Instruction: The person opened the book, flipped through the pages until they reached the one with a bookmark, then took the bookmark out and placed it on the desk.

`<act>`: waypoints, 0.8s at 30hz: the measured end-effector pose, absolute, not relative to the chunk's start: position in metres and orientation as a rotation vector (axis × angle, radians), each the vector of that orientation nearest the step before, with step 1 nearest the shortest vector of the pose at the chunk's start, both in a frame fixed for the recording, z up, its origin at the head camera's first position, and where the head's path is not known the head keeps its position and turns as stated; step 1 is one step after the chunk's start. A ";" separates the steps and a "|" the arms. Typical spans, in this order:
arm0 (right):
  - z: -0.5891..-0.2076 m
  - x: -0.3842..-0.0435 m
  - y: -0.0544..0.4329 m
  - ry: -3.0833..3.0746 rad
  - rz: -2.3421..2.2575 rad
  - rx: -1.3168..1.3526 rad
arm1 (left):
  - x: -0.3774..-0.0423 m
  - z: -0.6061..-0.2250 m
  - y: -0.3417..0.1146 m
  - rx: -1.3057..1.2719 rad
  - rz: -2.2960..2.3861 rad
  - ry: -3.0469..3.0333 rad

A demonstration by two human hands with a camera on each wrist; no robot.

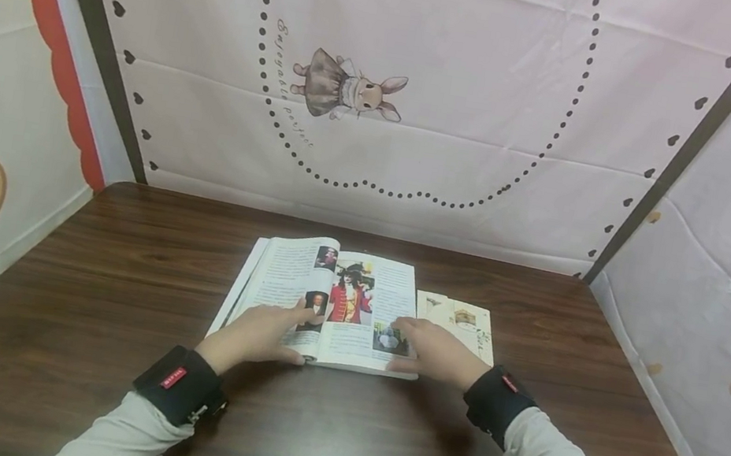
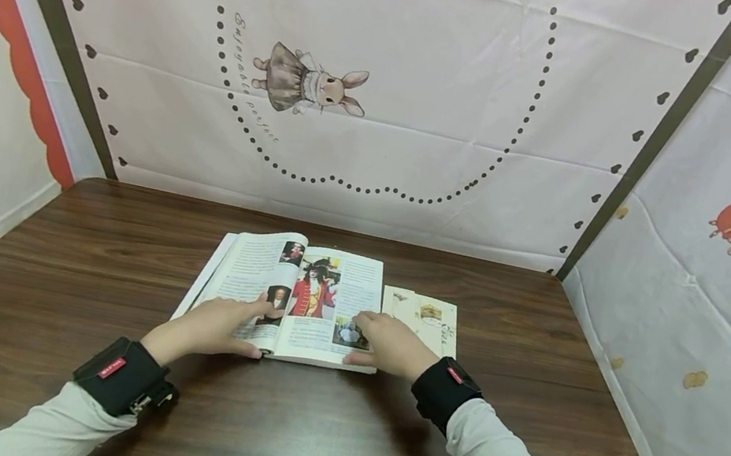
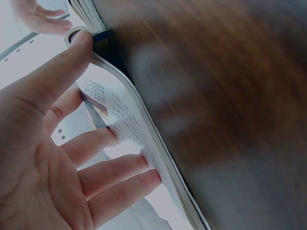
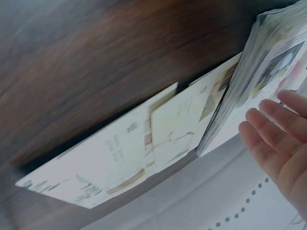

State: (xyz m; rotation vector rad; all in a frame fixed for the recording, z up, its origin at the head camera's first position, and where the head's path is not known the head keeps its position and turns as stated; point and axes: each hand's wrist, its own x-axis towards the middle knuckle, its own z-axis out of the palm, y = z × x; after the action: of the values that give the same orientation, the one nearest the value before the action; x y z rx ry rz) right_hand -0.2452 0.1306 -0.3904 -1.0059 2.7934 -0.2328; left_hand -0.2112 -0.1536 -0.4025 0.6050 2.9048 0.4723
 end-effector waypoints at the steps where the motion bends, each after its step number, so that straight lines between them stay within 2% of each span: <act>1: -0.391 -0.244 0.129 2.787 -0.219 -0.991 | -0.211 -0.402 -0.154 0.609 0.473 2.907; 10: -0.392 -0.247 0.122 2.763 -0.106 -1.043 | -0.209 -0.402 -0.152 0.644 0.496 2.944; 24: -0.391 -0.252 0.126 2.726 -0.112 -1.030 | -0.208 -0.406 -0.126 0.468 0.456 2.991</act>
State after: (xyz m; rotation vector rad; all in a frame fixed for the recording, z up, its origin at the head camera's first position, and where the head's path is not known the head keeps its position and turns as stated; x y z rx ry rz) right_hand -0.2518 0.1263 -0.3909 -1.0304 2.7261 -0.1125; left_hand -0.2084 -0.1257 -0.4056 0.4676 2.9912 0.4559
